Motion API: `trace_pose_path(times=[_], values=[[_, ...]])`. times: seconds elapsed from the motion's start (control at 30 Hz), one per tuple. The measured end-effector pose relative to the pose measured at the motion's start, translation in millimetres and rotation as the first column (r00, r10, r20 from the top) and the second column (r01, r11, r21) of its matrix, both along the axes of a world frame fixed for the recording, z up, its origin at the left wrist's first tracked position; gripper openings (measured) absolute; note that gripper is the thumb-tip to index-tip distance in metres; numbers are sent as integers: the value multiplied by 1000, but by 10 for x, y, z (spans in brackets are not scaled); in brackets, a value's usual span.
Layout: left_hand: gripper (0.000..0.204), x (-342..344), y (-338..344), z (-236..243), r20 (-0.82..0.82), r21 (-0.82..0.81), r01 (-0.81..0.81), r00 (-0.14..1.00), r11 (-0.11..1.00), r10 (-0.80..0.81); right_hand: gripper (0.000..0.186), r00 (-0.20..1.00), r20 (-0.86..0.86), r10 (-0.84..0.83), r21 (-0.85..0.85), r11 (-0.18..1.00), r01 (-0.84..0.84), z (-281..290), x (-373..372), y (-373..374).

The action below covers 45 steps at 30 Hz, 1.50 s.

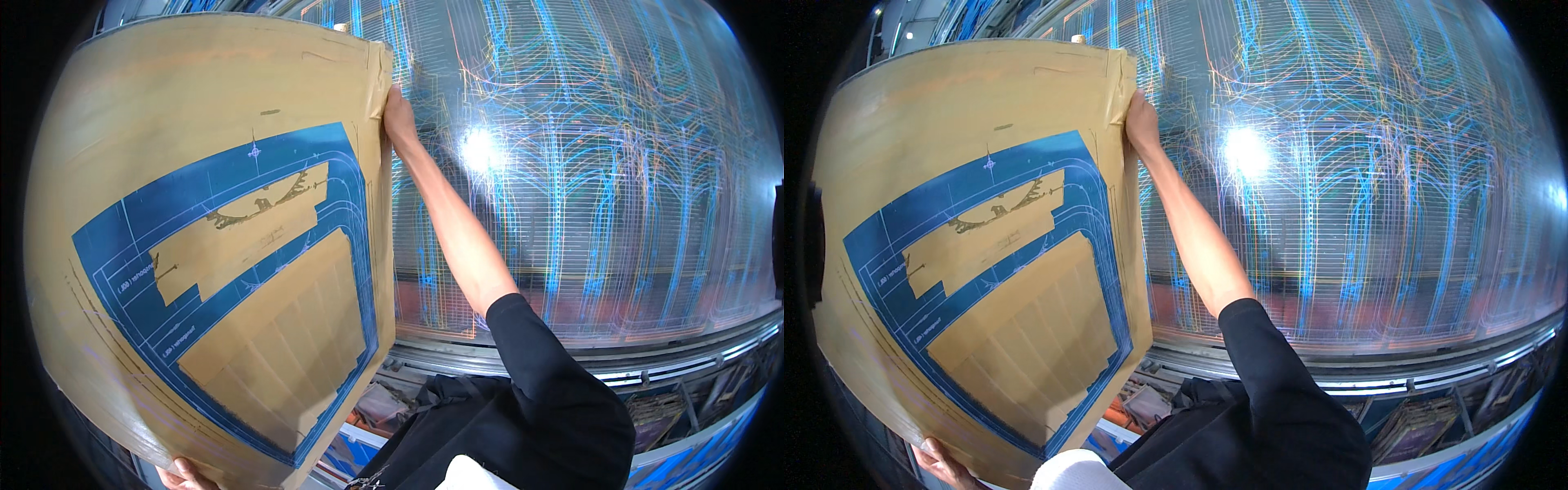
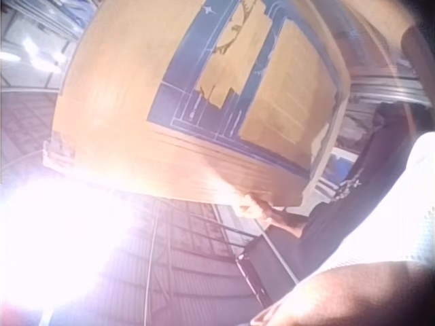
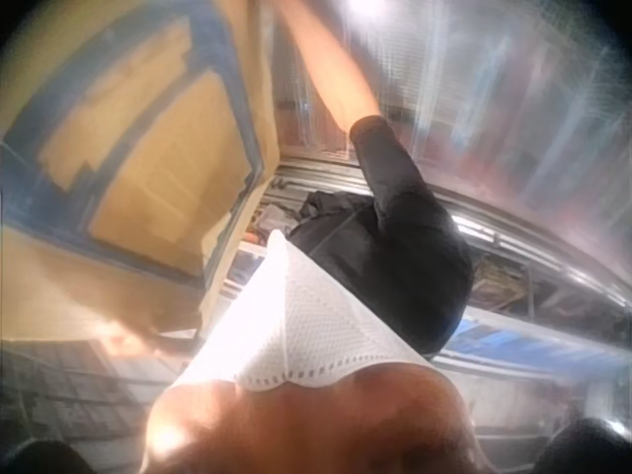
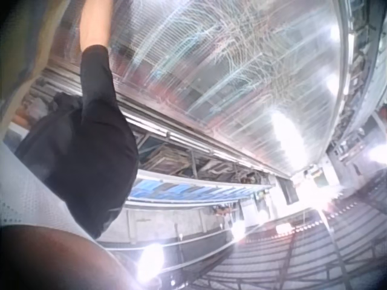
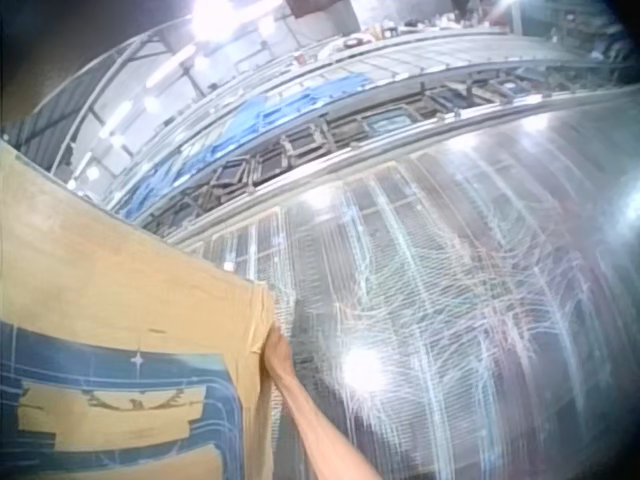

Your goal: The person performs screen printing by repeatedly pulling a squeegee across a screen frame filled with purple ink to transfer ink onto a substrate. The person briefly handles a cardboard template and repositions the screen frame before continuing the printing strokes.

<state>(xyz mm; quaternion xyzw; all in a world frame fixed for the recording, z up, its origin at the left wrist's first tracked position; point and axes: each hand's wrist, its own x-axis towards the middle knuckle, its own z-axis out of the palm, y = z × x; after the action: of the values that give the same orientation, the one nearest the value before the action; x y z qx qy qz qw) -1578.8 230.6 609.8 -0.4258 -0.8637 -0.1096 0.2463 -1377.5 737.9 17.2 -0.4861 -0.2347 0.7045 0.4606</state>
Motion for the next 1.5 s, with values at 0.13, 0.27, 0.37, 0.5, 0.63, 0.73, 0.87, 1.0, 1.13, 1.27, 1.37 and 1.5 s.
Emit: trace_pose_path(times=[0.13,0.27,0.37,0.5,0.63,0.73,0.87,1.0,1.13,1.27,1.37,1.5], values=[[70,-25,9,-37,149,49,27,988,998,-34,50,930,-367,-23,-214,975,-60,-97,46,142],[69,40,-93,-80,127,93,31,991,995,-43,38,758,-648,75,-330,869,-369,-95,154,59],[65,11,13,45,-394,-298,205,863,933,-315,34,627,-778,47,-296,852,-431,-358,141,105],[68,355,475,-120,18,-157,158,987,975,-157,39,906,-422,-35,-382,913,-143,-441,95,97],[69,668,736,-221,119,-158,111,989,981,-93,55,968,60,-242,-66,967,246,-155,131,-220],[68,590,696,-164,125,-188,104,989,977,-82,64,986,-158,-59,85,994,73,186,225,-357],[66,515,671,-134,141,-195,145,983,970,-118,71,946,-317,67,256,967,17,85,293,-436],[65,672,789,-239,114,-162,120,988,980,-102,64,918,-396,9,188,980,72,48,245,-417],[65,645,712,-186,137,-182,107,987,977,-83,57,910,-413,-33,112,990,86,-4,172,-357],[64,728,736,-235,89,-176,112,991,978,-97,59,964,-249,-98,60,991,116,34,98,-297],[64,673,694,-162,104,-189,109,991,976,-90,92,994,-103,35,-64,997,-42,-8,164,-59],[64,659,637,-186,80,-185,71,995,980,-57,105,994,-102,-24,-157,988,7,393,247,106]])
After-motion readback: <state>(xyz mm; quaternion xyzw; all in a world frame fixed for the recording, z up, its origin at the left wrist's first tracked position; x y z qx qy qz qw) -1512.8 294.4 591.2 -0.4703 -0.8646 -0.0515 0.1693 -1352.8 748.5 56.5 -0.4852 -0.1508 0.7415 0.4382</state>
